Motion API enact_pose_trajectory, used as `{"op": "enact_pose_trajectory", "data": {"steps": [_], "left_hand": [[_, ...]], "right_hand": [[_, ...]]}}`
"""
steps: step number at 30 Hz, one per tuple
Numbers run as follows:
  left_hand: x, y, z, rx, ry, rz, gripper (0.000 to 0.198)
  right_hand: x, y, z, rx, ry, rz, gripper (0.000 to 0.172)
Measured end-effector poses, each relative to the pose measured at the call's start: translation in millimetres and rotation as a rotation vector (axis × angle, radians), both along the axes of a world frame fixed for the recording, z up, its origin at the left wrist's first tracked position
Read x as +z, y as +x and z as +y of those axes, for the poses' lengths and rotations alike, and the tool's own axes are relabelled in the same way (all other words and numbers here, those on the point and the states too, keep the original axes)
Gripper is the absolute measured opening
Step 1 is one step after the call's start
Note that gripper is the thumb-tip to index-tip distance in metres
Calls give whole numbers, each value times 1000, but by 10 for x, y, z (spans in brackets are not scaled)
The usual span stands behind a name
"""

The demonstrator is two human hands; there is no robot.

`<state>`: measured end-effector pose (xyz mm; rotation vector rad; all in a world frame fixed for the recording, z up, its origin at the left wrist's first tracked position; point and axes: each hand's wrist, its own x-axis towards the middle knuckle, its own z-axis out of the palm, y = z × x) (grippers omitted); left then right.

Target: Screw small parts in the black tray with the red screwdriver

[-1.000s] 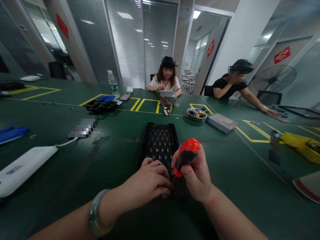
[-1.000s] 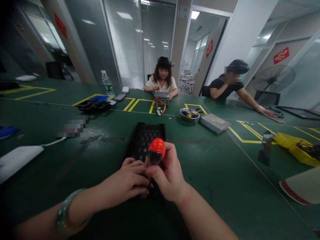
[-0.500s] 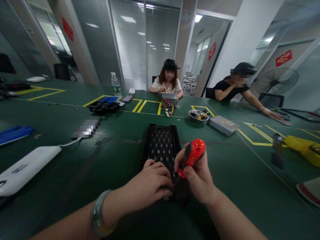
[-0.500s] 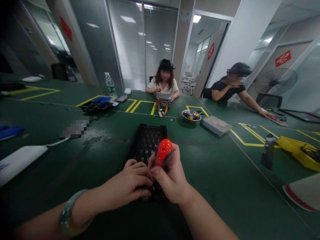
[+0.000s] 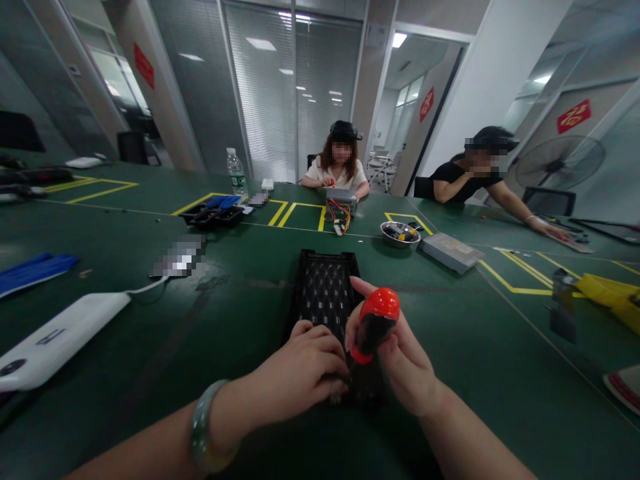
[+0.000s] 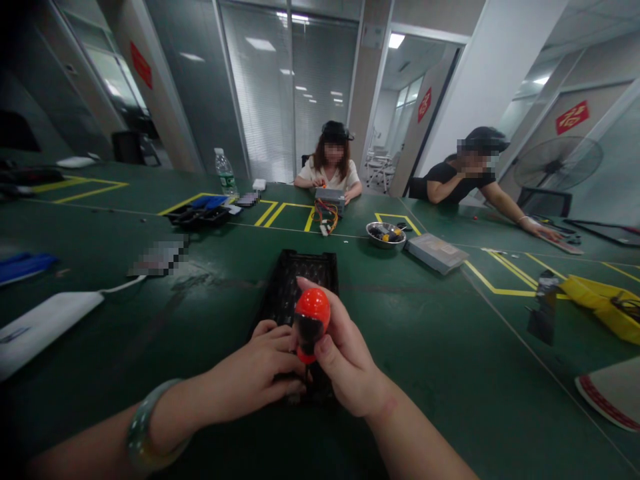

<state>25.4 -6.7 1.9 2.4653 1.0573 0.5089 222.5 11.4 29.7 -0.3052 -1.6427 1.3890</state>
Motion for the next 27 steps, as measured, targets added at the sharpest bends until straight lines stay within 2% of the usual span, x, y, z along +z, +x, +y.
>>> {"op": "enact_pose_trajectory", "data": {"steps": [3, 7, 9, 14, 19, 23, 27], "left_hand": [[-17, -2, -3, 3, 0, 0, 8], [-29, 0, -7, 7, 9, -7, 3], [-30, -1, -10, 5, 11, -16, 2], [-31, -10, -14, 12, 5, -19, 7], [-15, -2, -13, 25, -6, -19, 5], [14, 5, -12, 46, -17, -24, 8], [22, -1, -12, 39, -13, -25, 8]], "right_hand": [[-22, -18, 10, -6, 30, 21, 54], [-69, -10, 47, -69, 62, -8, 31], [-72, 3, 68, -103, 73, -31, 27], [-38, 41, 94, -177, 216, -178, 30], [-65, 32, 62, -186, 86, -113, 59], [-97, 36, 44, -284, 138, -64, 41], [-88, 45, 41, -289, 165, -83, 42]]}}
